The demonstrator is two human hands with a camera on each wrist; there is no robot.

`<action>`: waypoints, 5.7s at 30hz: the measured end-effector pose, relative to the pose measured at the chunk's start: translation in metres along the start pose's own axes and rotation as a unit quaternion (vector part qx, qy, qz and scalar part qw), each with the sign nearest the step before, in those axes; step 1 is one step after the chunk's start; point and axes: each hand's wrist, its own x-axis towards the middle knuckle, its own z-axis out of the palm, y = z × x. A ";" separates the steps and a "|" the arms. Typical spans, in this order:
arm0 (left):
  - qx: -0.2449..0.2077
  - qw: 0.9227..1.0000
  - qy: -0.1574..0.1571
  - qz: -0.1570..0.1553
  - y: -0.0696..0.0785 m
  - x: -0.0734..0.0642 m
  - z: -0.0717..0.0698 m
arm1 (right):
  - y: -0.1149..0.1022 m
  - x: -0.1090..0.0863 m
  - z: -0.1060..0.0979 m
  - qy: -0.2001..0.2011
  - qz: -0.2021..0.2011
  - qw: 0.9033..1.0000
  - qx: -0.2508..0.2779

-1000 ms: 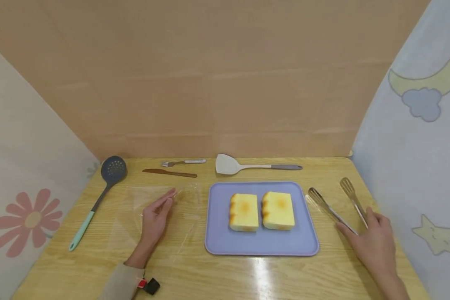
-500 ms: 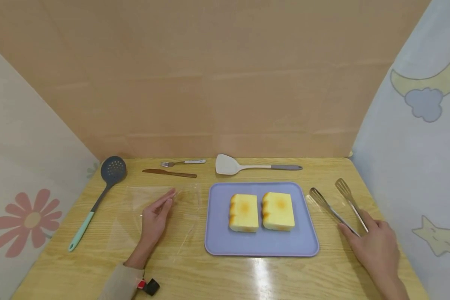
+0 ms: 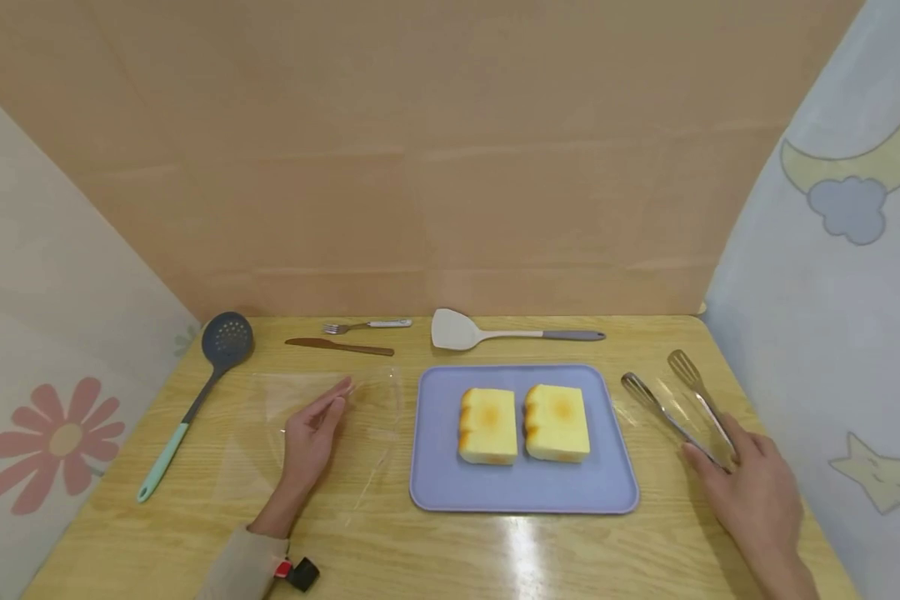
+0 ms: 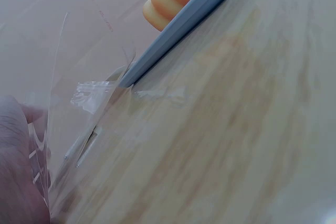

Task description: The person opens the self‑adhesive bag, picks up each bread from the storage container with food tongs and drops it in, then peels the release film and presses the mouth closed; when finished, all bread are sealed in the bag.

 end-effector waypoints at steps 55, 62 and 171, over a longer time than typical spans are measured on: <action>0.000 1.000 -0.003 0.005 -0.003 0.001 0.000 | -0.094 0.012 -0.032 0.024 -0.418 0.906 -0.056; -0.001 1.000 0.003 0.002 -0.004 0.000 0.000 | -0.115 0.015 -0.032 -0.002 -0.447 0.891 -0.080; -0.003 1.000 -0.002 0.023 0.005 -0.002 0.000 | -0.271 -0.035 0.065 0.057 -0.452 0.887 -0.078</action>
